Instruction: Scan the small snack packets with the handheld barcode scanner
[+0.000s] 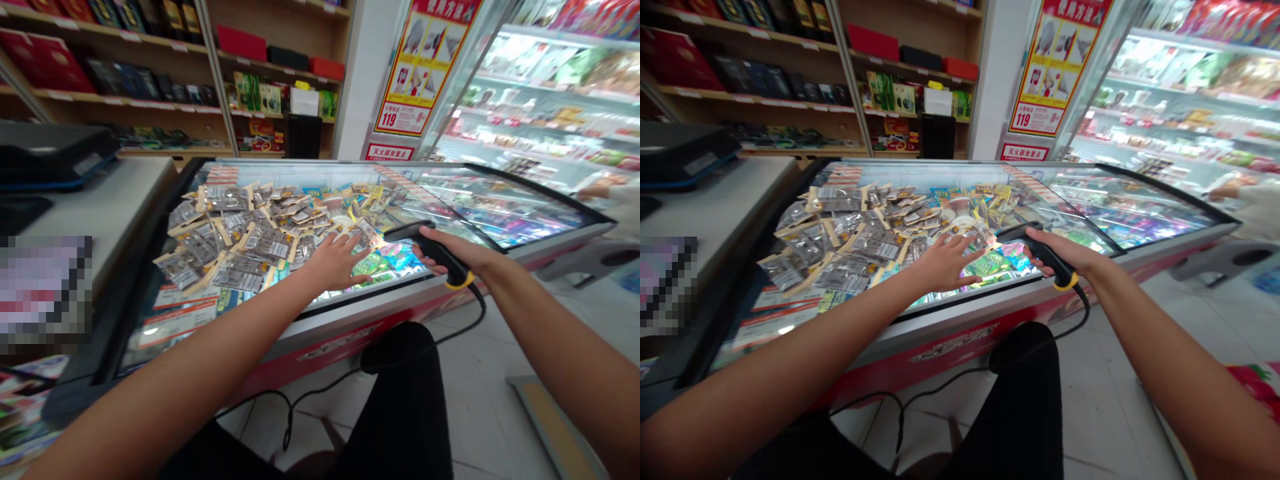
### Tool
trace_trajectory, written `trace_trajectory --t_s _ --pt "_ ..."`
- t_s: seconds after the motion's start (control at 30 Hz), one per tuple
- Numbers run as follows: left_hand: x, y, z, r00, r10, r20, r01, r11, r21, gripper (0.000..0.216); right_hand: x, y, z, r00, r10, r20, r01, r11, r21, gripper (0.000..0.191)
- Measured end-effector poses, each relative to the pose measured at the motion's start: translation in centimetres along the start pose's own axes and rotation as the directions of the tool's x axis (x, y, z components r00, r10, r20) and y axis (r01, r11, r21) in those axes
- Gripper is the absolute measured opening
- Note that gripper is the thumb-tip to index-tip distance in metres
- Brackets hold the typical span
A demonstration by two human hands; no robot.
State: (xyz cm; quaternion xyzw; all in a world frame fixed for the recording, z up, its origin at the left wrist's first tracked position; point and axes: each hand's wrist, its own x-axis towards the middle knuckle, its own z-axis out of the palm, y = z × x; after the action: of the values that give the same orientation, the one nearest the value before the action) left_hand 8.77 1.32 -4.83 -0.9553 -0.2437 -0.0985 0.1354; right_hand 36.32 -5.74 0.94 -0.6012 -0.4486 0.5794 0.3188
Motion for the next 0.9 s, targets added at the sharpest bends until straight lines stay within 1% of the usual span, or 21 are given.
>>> trace_trajectory --t_s 0.17,0.27,0.4,0.6,0.9 --pt "-0.1 0.0 0.1 1.000 -0.001 -0.019 0.001 1.000 -0.011 0.071 -0.3 -0.3 0.1 0.999 0.022 0.025 -0.021 1.000 -0.017 0.054" --pt "0.0 0.0 0.1 1.000 -0.008 -0.019 0.007 1.000 -0.013 0.071 -0.5 -0.4 -0.2 0.999 0.049 0.020 -0.049 0.998 -0.032 0.054" --pt "0.0 0.1 0.0 1.000 -0.016 -0.020 0.015 1.000 -0.012 0.073 -1.0 -0.5 -0.4 1.000 -0.003 0.021 0.004 0.999 -0.051 0.054" --pt "0.0 0.0 0.0 0.999 -0.032 -0.007 0.032 0.999 -0.004 0.076 -1.8 -0.7 -0.2 1.000 0.029 -0.005 -0.029 0.999 -0.016 0.053" --pt "-0.1 0.0 0.2 0.999 -0.037 -0.022 0.037 0.999 -0.004 0.076 -2.8 -1.2 -0.4 1.000 -0.024 0.000 0.024 0.999 -0.030 0.050"
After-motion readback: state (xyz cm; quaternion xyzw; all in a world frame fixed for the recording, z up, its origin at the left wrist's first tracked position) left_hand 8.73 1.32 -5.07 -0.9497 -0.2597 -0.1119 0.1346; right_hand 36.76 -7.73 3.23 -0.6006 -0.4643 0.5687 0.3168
